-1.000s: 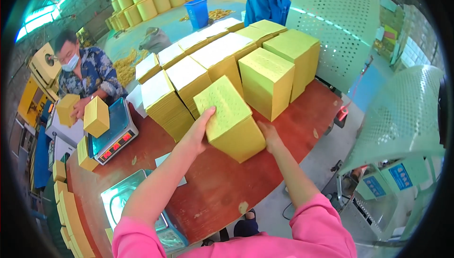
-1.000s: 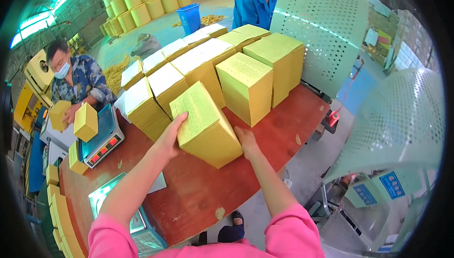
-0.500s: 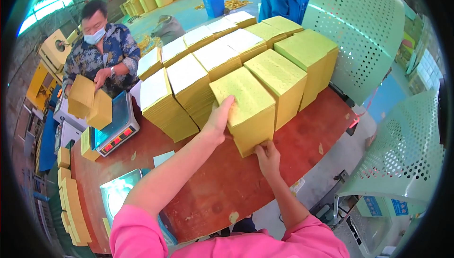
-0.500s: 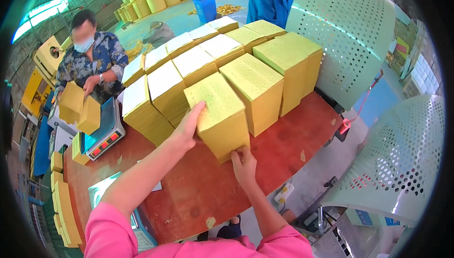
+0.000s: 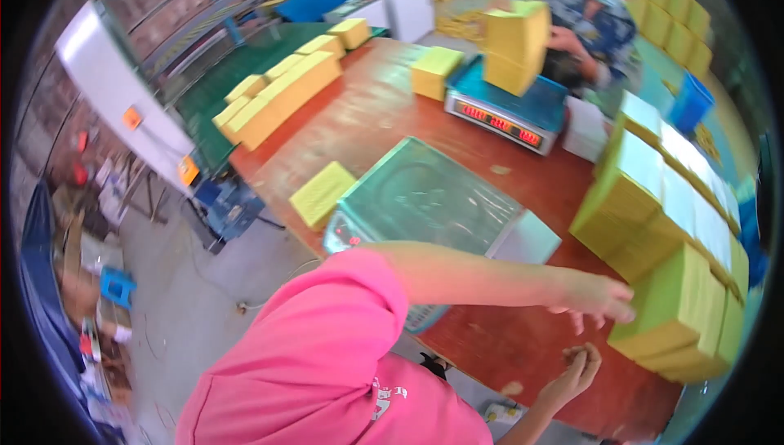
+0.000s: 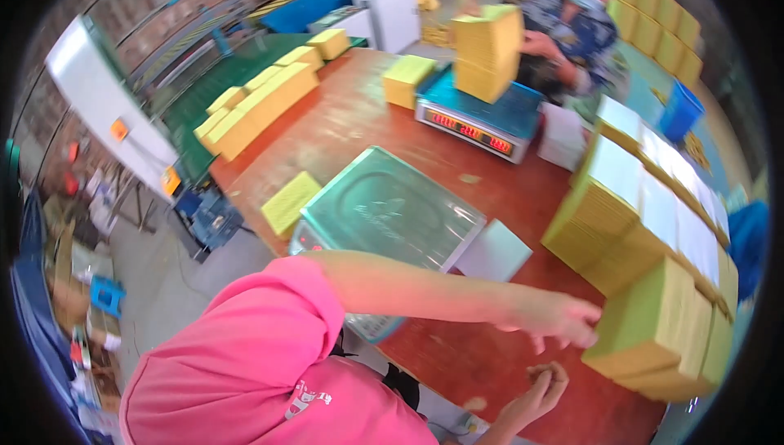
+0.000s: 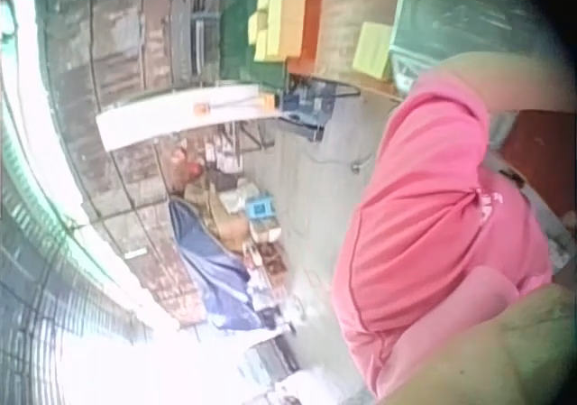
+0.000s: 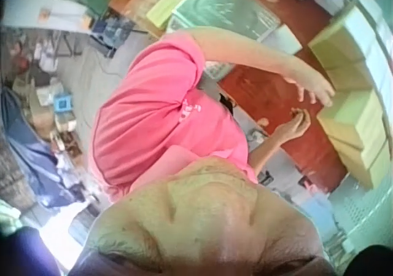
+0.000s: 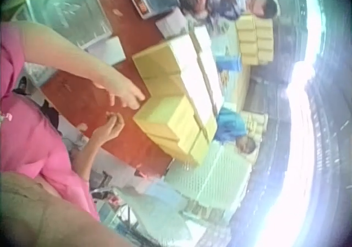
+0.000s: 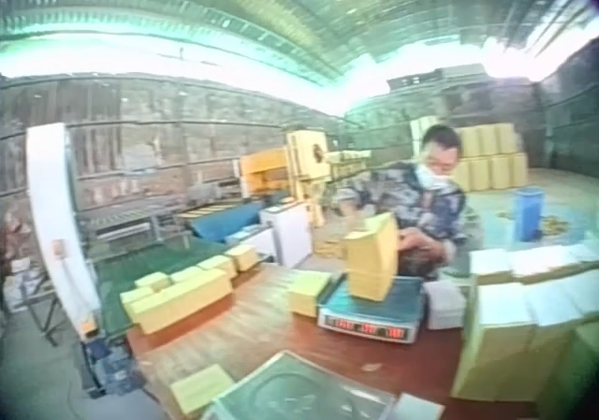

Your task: Weighing stacks of yellow paper and packaging them using a binding machine.

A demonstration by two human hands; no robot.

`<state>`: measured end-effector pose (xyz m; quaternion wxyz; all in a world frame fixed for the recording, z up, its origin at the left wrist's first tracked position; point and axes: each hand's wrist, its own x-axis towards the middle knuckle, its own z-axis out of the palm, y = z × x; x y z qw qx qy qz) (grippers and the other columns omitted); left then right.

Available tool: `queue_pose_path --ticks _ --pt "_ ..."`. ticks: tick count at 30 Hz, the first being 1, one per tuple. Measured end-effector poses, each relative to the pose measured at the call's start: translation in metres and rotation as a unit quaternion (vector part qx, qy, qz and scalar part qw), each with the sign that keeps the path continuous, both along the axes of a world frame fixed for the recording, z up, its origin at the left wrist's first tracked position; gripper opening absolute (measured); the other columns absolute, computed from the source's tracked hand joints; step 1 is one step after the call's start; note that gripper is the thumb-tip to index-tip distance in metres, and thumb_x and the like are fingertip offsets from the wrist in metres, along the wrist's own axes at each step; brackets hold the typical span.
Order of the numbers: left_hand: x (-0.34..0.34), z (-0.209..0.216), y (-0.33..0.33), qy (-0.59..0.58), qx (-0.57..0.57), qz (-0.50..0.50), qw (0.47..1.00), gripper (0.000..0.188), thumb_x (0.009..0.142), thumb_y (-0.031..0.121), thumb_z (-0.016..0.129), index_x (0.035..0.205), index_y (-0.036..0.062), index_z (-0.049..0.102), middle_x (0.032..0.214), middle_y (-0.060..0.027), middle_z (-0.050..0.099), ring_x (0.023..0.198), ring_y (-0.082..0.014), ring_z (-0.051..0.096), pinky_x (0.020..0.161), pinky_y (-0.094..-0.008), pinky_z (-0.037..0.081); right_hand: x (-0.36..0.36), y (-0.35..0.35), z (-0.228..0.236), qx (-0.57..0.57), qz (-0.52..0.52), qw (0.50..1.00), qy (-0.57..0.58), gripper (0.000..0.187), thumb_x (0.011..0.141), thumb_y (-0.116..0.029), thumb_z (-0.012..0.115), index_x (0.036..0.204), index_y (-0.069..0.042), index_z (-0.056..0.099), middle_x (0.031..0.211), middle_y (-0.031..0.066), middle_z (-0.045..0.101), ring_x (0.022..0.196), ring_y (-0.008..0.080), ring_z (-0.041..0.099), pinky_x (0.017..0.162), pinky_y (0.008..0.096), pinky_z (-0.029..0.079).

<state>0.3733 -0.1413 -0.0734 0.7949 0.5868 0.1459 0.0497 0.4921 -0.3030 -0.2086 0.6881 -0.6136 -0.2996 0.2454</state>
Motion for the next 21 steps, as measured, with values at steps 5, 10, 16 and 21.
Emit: queue_pose_path --ticks 5,10,16,21 --pt "-0.276 -0.006 -0.016 0.014 -0.018 0.205 0.979 0.062 0.094 0.037 0.060 0.141 -0.0007 0.044 0.132 -0.0113 0.056 0.113 -0.0193 0.056 0.092 -0.0333 0.049 -0.207 0.026 0.029 0.022 0.301 0.952 0.061 0.010 0.090 0.000 0.048 0.096 0.000 0.057 0.078 0.0071 0.061 0.069 0.0137 0.057 0.068 0.0264 0.047" --pt "-0.543 -0.028 -0.035 0.141 0.150 0.403 0.892 0.060 0.092 0.040 0.062 0.136 0.0017 0.051 0.133 -0.0107 0.057 0.120 -0.0199 0.055 0.099 -0.0332 0.045 -0.394 0.042 0.037 -0.031 0.542 0.837 0.070 0.011 0.093 0.003 0.048 0.098 0.002 0.058 0.084 0.0088 0.064 0.076 0.0143 0.062 0.072 0.0273 0.051" --pt "-0.818 -0.066 0.030 0.396 0.426 0.622 0.525 0.063 0.092 0.049 0.055 0.129 -0.0018 0.055 0.132 -0.0216 0.056 0.125 -0.0340 0.052 0.106 -0.0376 0.039 -0.596 0.059 -0.004 -0.116 0.624 0.748 0.194 0.014 0.095 0.000 0.051 0.105 0.002 0.061 0.087 0.0094 0.066 0.078 0.0162 0.065 0.072 0.0292 0.053" --pt "-0.936 -0.107 0.108 0.473 0.447 0.596 0.470 0.063 0.092 0.042 0.054 0.133 -0.0061 0.046 0.139 -0.0240 0.048 0.129 -0.0359 0.045 0.106 -0.0425 0.039 -0.683 0.057 -0.013 -0.201 0.688 0.674 0.180 0.016 0.096 -0.004 0.052 0.109 0.002 0.061 0.094 0.0080 0.067 0.084 0.0138 0.064 0.077 0.0264 0.051"
